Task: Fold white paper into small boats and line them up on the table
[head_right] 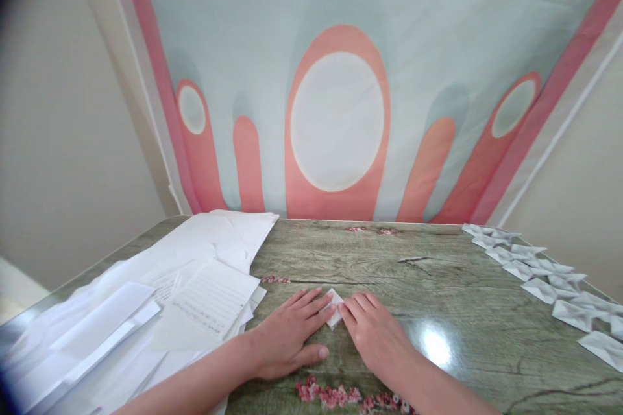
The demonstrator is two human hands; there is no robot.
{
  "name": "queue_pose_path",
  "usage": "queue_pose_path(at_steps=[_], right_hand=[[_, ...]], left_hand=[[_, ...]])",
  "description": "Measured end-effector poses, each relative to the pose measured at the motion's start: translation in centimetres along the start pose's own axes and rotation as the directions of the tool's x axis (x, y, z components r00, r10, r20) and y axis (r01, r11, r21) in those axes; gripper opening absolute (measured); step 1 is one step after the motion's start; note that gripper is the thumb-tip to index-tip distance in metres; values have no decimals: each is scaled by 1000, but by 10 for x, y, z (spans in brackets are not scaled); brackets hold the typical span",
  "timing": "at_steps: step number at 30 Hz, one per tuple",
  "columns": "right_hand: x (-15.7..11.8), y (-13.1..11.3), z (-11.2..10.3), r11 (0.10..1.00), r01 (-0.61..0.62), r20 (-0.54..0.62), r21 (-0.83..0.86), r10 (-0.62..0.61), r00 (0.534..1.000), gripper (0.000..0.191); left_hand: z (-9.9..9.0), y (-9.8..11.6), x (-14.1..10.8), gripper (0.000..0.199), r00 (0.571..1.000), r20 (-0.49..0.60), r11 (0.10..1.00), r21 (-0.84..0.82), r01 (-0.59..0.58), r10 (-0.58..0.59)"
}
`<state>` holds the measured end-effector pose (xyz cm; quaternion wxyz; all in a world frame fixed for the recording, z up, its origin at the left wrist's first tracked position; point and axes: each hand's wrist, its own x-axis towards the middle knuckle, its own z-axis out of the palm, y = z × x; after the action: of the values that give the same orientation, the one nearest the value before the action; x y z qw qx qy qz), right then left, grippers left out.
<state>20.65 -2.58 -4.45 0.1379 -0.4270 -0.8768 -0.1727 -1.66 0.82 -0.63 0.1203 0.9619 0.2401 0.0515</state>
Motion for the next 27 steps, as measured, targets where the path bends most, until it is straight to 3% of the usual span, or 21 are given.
queue_pose_path(at_steps=[9, 15, 18, 22, 27], right_hand=[[-14, -22, 19, 971, -51, -48, -232, 41, 998, 45], [-12, -20, 19, 978, -64, -49, -200, 55, 997, 41], [-7, -17, 14, 991, -35, -17, -132, 33, 999, 31], [1, -10, 4, 999, -9, -6, -34, 9, 1000, 20], [6, -1, -9, 997, 28, -35, 75, -25, 999, 19]], left_hand=[[0, 1, -2, 72, 999, 26, 1000, -2, 22, -22], [-5, 7, -2, 71, 997, 34, 997, 51, 61, -63], [-2, 7, 1, 60, 999, -9, 991, 122, 50, -49], [4, -1, 10, 30, 993, -114, 973, 225, 52, -27], [7, -12, 15, 15, 978, -206, 977, 212, 3, 42]])
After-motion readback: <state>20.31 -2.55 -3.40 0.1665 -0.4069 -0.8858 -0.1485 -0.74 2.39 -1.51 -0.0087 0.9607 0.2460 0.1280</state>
